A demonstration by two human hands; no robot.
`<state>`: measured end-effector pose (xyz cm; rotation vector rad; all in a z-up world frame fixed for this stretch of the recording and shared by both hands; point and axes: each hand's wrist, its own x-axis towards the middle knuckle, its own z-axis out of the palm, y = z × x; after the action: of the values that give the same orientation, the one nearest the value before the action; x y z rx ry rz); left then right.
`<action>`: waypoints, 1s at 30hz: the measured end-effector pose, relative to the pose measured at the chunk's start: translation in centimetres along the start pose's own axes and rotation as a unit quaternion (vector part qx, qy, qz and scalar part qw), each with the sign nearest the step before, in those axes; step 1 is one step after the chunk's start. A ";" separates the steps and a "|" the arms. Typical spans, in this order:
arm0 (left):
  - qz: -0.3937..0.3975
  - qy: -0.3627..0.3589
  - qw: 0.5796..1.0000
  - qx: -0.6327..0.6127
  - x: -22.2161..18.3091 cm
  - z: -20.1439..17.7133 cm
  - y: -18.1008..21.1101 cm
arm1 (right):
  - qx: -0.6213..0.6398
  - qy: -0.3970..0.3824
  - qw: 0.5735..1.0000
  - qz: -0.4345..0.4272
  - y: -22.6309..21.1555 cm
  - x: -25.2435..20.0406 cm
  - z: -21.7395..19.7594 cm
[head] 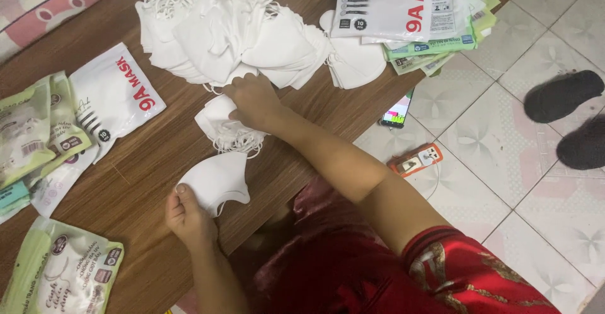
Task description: Packaging individual face masks into plastic bags by folding and inserting them manually.
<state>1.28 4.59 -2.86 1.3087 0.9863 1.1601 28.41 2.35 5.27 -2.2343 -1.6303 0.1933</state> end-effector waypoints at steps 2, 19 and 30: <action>0.001 0.001 1.000 -0.002 -0.3 0.5 0.8 | -0.008 -0.007 1.000 0.014 0.4 0.5 0.7; -0.017 0.033 0.999 -0.037 -0.2 0.8 0.8 | 0.139 0.110 0.983 -0.055 -1.0 -3.0 -3.1; -0.060 -0.003 0.995 -0.079 -0.4 -0.1 0.6 | 0.511 -0.121 0.850 0.025 -3.8 -6.0 4.5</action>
<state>1.10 4.17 -2.30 1.1121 0.9370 1.1170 21.66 -1.36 1.91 -1.4242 -1.1145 1.1040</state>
